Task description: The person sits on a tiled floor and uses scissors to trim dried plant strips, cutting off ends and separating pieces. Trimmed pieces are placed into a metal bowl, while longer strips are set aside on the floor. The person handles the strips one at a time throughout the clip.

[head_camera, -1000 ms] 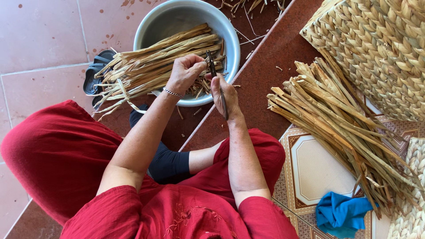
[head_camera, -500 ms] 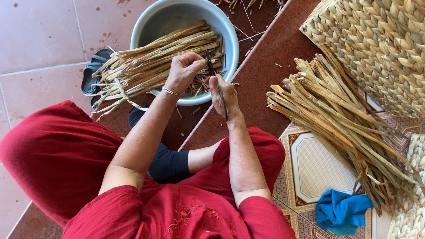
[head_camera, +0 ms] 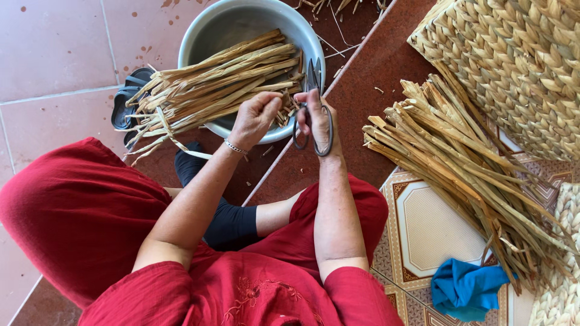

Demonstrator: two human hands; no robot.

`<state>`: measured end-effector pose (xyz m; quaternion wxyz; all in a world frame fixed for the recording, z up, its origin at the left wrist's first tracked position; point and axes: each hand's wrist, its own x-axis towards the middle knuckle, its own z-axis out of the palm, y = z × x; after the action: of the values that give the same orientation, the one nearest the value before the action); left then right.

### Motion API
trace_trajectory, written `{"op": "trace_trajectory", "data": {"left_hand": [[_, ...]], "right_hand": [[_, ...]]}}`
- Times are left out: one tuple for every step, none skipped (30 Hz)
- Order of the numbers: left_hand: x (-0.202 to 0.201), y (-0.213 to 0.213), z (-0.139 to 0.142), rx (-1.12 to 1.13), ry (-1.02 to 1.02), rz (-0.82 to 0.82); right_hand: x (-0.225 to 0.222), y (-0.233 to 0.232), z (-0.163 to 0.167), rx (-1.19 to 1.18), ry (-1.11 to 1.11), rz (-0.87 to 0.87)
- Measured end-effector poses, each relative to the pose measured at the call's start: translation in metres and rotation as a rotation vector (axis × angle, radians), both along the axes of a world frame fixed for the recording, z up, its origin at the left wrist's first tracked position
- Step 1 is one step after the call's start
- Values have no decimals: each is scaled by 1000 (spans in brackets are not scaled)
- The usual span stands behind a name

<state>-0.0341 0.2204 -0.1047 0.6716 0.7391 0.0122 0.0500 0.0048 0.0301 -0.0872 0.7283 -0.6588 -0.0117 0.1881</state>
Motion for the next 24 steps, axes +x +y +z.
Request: {"op": "trace_trajectory", "data": {"left_hand": [[2, 3, 0, 32, -68, -14], [3, 4, 3, 64, -135, -28], [1, 5, 7, 63, -65, -54], [0, 5, 12, 63, 4, -79], [-1, 4, 19, 65, 69, -105], [-2, 1, 25, 113, 39, -98], [-3, -3, 31, 161, 11, -90], [-5, -6, 35, 208, -16, -83], [-10, -11, 37, 454, -186, 33], [-17, -15, 37, 698, -358, 149], [-24, -17, 35, 942, -532, 266], [-34, -21, 30, 820, -390, 121], [-44, -26, 23, 694, -250, -21], [-49, -28, 15, 563, -111, -158], [-50, -28, 5, 295, 73, -193], [-51, -26, -4, 22, 250, -223], [-51, -22, -13, -255, 419, -250], [-50, -12, -21, -481, 512, -84], [-46, 4, -27, -708, 596, 85], [-41, 20, -31, -934, 673, 257], [-41, 36, -34, -959, 437, 268], [-43, 54, -36, -974, 200, 276], [-37, 74, -35, -968, 270, 492], [-32, 94, -33, -952, 333, 709]], "right_hand": [[-3, 2, 4, 11, -45, -10], [-6, 6, 7, 21, -90, -20], [-8, 9, 9, 34, -135, -27], [-9, 11, 11, 33, -92, -45], [-9, 13, 12, 33, -51, -63], [-8, 15, 11, 35, -10, -78], [-7, 16, 10, 14, -53, -107], [-4, 16, 7, -8, -94, -135], [-2, 15, 5, -32, -133, -164], [0, 11, 2, -14, -129, -264], [3, 7, 0, 6, -127, -363], [6, 1, -2, 27, -126, -460], [10, -7, -4, 43, -48, -517], [15, -16, -5, 59, 31, -571], [18, -24, -6, 89, 39, -579], [20, -31, -8, 118, 47, -586], [22, -37, -10, 147, 55, -593], [23, -42, -13, 152, 67, -607], [24, -46, -16, 154, 79, -624], [24, -50, -19, 156, 90, -642], [23, -52, -23, 114, 30, -671], [23, -53, -28, 74, -31, -699], [25, -54, -31, 34, -95, -725], [27, -56, -34, -42, -149, -704]]}}
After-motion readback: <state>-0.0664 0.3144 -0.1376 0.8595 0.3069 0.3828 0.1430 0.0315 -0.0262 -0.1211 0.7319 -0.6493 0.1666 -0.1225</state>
